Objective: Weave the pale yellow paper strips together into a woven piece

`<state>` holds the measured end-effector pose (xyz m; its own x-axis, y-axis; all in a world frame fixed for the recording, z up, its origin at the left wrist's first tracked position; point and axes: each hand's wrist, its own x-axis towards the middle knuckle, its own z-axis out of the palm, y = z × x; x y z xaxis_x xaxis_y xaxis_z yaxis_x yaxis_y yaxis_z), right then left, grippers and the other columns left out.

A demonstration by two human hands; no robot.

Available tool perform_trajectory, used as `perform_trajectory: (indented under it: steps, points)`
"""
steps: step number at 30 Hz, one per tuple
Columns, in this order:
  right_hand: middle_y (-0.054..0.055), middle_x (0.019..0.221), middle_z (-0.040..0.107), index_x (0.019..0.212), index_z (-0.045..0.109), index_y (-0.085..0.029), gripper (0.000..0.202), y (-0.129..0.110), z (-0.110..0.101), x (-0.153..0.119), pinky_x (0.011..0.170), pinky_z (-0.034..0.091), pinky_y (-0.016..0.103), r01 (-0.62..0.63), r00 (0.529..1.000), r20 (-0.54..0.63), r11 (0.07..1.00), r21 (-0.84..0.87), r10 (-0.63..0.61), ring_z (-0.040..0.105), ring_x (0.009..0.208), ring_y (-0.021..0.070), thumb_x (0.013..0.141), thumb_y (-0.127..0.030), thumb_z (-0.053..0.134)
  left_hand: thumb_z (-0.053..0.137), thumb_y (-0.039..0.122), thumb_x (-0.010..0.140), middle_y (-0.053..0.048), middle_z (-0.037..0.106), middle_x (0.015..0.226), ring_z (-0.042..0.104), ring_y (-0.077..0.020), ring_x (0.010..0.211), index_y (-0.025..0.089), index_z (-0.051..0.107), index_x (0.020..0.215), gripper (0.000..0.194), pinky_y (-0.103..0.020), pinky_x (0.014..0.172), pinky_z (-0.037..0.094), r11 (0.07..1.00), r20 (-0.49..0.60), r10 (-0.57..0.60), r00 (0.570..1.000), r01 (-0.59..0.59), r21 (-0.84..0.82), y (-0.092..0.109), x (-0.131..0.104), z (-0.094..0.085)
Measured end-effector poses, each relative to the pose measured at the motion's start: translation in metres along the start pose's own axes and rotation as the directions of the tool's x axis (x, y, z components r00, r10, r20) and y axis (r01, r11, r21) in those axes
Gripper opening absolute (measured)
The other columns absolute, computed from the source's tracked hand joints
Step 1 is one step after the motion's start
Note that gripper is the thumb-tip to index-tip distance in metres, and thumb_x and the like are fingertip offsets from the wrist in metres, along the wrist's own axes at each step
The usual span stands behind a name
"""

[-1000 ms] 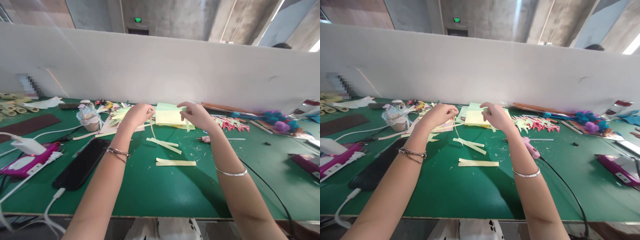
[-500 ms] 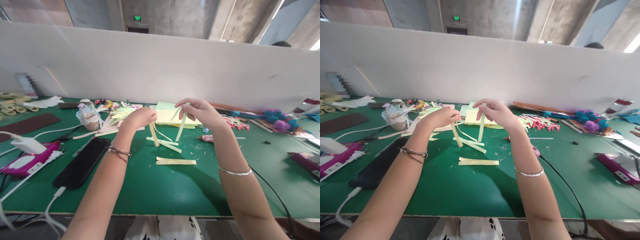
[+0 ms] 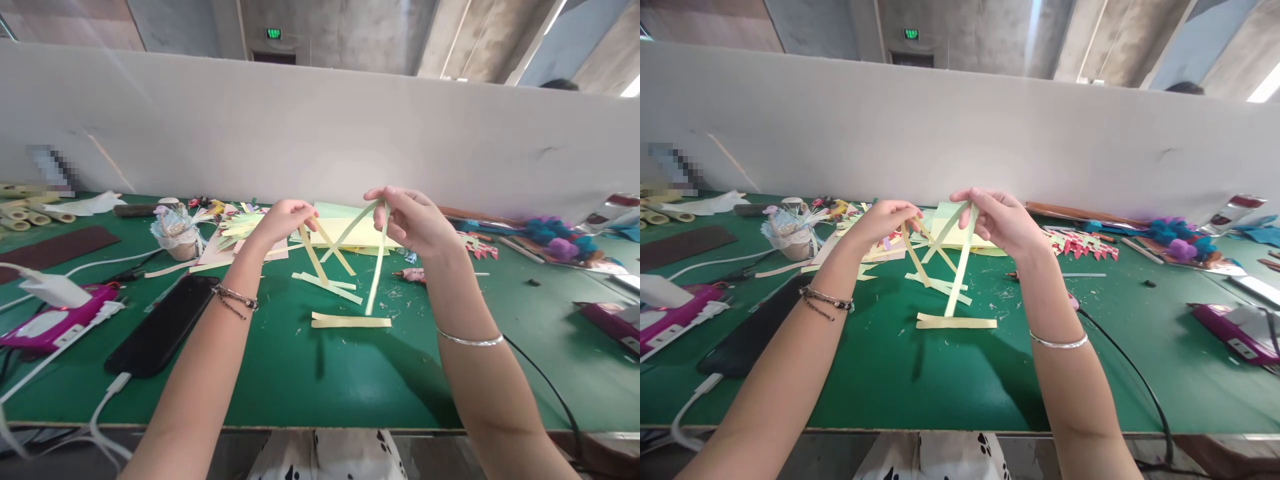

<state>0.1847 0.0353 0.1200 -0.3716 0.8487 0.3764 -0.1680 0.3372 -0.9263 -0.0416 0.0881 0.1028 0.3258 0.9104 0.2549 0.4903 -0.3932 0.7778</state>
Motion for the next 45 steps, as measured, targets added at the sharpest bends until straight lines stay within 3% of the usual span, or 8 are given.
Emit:
perform_trajectory:
  steps: [10, 15, 18, 21, 26, 32, 40, 45]
  points:
    - [0.002, 0.078, 0.065, 0.096, 0.064, -0.015, 0.025, 0.007, 0.008, 0.003, 0.047, 0.043, 0.016, -0.002, 1.0, -0.023, 1.0, -0.022, 0.001, 0.047, 0.047, 0.0021, 0.087, -0.034, 0.05, 0.051, 0.037, 0.077, -0.01, 0.071, 0.094, 0.063, -0.0158, 0.057, 0.017, 0.066, 0.087, 0.027, -0.031, 0.062, 0.047, 0.965, -0.044, -0.077, 0.996, 0.063, -0.256, 0.01, 0.0, 0.014]
    - [0.001, 0.085, 0.061, 0.095, 0.066, -0.018, 0.025, 0.014, 0.008, 0.006, 0.055, 0.044, 0.018, 0.034, 0.999, -0.002, 0.999, 0.005, -0.034, 0.048, 0.054, 0.0024, 0.088, -0.035, 0.048, 0.044, 0.031, 0.079, -0.009, 0.068, 0.106, 0.066, -0.023, 0.087, 0.02, 0.065, 0.101, 0.033, -0.034, 0.075, 0.048, 0.945, 0.062, -0.053, 0.997, 0.071, -0.32, 0.009, 0.002, 0.016]
    - [0.0, 0.087, 0.057, 0.096, 0.066, -0.02, 0.025, 0.018, 0.006, 0.009, 0.057, 0.044, 0.018, 0.038, 0.999, 0.017, 0.999, 0.026, -0.038, 0.047, 0.056, 0.0025, 0.088, -0.035, 0.049, 0.043, 0.031, 0.082, -0.004, 0.063, 0.118, 0.053, -0.0235, 0.114, 0.025, 0.062, 0.11, 0.035, -0.036, 0.092, 0.042, 0.96, 0.083, -0.017, 0.996, 0.039, -0.276, 0.007, 0.002, 0.016]
    - [0.001, 0.089, 0.056, 0.098, 0.065, -0.02, 0.027, 0.023, 0.004, 0.01, 0.059, 0.045, 0.02, 0.0, 1.0, 0.016, 0.999, 0.046, -0.001, 0.047, 0.059, 0.0042, 0.087, -0.038, 0.049, 0.043, 0.034, 0.084, 0.0, 0.052, 0.131, 0.042, -0.0234, 0.125, 0.028, 0.058, 0.116, 0.036, -0.037, 0.099, 0.036, 0.97, 0.084, 0.049, 0.995, -0.027, -0.241, 0.006, 0.002, 0.016]
    - [0.003, 0.087, 0.058, 0.097, 0.063, -0.018, 0.028, 0.027, 0.001, 0.012, 0.059, 0.047, 0.02, -0.061, 0.998, -0.017, 0.993, 0.105, 0.063, 0.048, 0.059, 0.0052, 0.087, -0.039, 0.047, 0.046, 0.027, 0.084, -0.003, 0.055, 0.128, 0.049, -0.0222, 0.117, 0.027, 0.052, 0.123, 0.039, -0.036, 0.095, 0.04, 0.96, 0.081, 0.193, 0.978, -0.171, -0.222, -0.003, 0.007, 0.015]
    - [0.001, 0.081, 0.061, 0.092, 0.064, -0.017, 0.023, 0.032, -0.001, 0.015, 0.058, 0.048, 0.013, -0.088, 0.994, -0.048, 0.964, 0.253, 0.103, 0.05, 0.054, 0.0019, 0.088, -0.032, 0.047, 0.05, 0.014, 0.078, -0.005, 0.06, 0.12, 0.054, -0.0187, 0.107, 0.021, 0.055, 0.117, 0.04, -0.035, 0.093, 0.042, 0.957, -0.028, 0.276, 0.961, -0.277, -0.083, 0.0, 0.007, 0.017]
    - [0.006, 0.092, 0.066, 0.096, 0.065, -0.016, 0.027, 0.036, 0.003, 0.015, 0.071, 0.053, 0.017, -0.087, 0.994, -0.055, 0.985, 0.149, 0.096, 0.06, 0.069, 0.0065, 0.087, -0.035, 0.048, 0.046, 0.02, 0.085, -0.003, 0.062, 0.119, 0.053, -0.0171, 0.113, 0.023, 0.057, 0.115, 0.032, -0.03, 0.094, 0.042, 0.935, -0.096, 0.305, 0.947, -0.317, -0.157, 0.007, 0.0, 0.019]
    - [0.004, 0.093, 0.064, 0.09, 0.067, -0.017, 0.022, 0.037, 0.005, 0.016, 0.07, 0.052, 0.016, -0.066, 0.994, -0.071, 0.973, 0.223, 0.084, 0.06, 0.07, 0.0059, 0.085, -0.032, 0.052, 0.054, 0.026, 0.083, -0.006, 0.068, 0.107, 0.06, -0.0181, 0.103, 0.02, 0.062, 0.108, 0.027, -0.03, 0.089, 0.044, 0.926, -0.166, 0.314, 0.935, -0.34, -0.163, 0.005, 0.001, 0.022]
